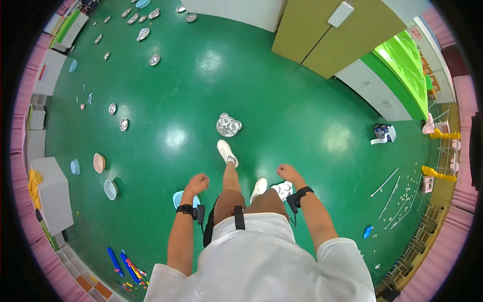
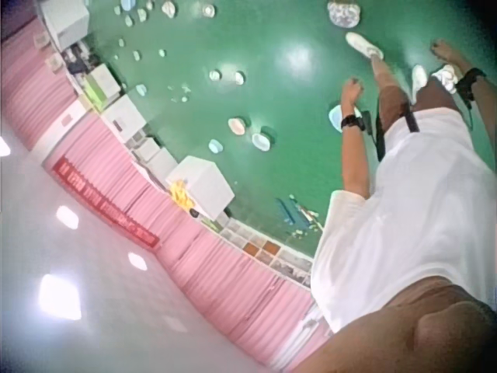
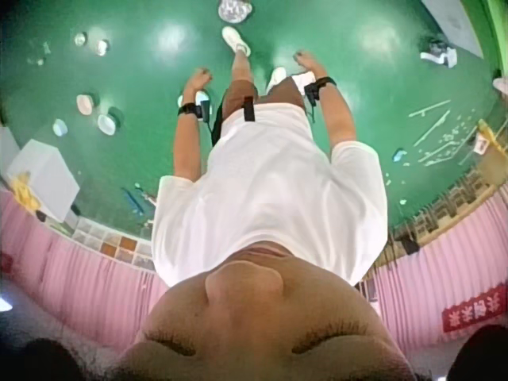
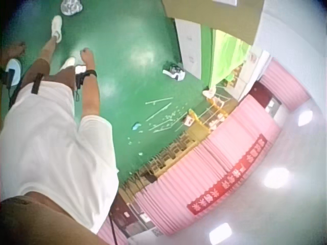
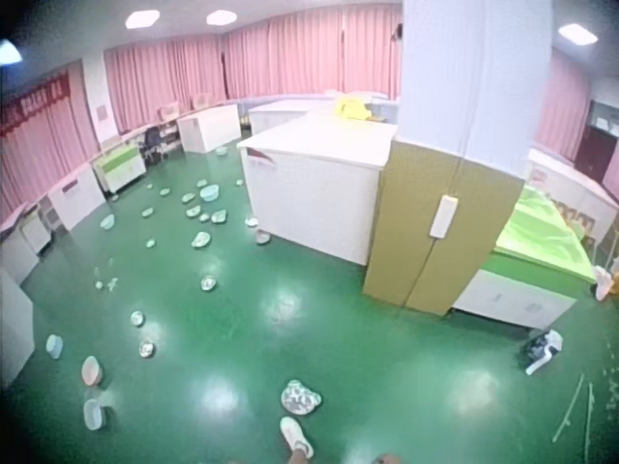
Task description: The person picks up a container of pencils and places it on a shelf, then retrieves a bottle of soap and a packet of wipes from the floor and puts them on the shelf. They then place a blue plastic board into a cardboard box and put a metal tray on the shelf.
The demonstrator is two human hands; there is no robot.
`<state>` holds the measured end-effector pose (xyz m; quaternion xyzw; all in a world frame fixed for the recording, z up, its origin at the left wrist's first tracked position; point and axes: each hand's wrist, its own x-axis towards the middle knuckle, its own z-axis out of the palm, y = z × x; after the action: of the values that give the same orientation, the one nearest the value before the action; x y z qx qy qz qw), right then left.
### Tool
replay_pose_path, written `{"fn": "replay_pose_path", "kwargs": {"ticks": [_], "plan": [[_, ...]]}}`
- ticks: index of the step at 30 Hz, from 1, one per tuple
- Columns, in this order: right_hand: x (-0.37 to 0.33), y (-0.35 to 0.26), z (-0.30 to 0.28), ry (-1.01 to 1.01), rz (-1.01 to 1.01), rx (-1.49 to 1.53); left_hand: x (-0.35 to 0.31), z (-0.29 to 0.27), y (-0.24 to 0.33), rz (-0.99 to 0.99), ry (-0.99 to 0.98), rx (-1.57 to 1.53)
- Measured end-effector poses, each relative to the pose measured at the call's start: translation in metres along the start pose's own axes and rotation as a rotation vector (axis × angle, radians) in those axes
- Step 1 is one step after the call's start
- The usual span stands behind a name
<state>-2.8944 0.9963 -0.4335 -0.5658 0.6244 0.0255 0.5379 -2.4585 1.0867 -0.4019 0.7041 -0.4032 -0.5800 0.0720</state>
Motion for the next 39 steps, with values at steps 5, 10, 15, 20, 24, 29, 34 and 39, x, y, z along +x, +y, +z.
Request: {"fn": "replay_pose_path", "kwargs": {"ticks": [5,10,15,20,24,29,34,39], "plan": [[0.109,0.004,0.029,-0.155,-0.121,0.052,0.117,-0.05,0.029,0.075,0.031,0.295],[0.265,0.004,0.087,-0.211,0.308,0.446,0.263,-0.069,-0.002,-0.081,0.022,0.017],[0.415,0.064,0.18,-0.22,0.484,0.663,0.451,-0.045,-0.066,-0.14,-0.06,0.071],[0.559,0.124,0.245,-0.037,0.552,0.664,0.611,0.027,-0.123,-0.086,0.111,0.197],[0.635,0.138,0.277,0.244,0.556,0.794,0.69,0.056,-0.165,-0.067,0.158,0.241],[0.633,0.112,0.279,0.457,0.496,0.224,0.701,0.047,-0.178,-0.041,0.023,0.159],[0.57,0.012,0.211,0.332,0.237,0.298,0.604,-0.005,-0.133,0.019,0.028,-0.02],[0.476,-0.111,0.126,-0.037,-0.104,0.026,0.442,-0.074,-0.068,0.025,0.191,0.06]]}}
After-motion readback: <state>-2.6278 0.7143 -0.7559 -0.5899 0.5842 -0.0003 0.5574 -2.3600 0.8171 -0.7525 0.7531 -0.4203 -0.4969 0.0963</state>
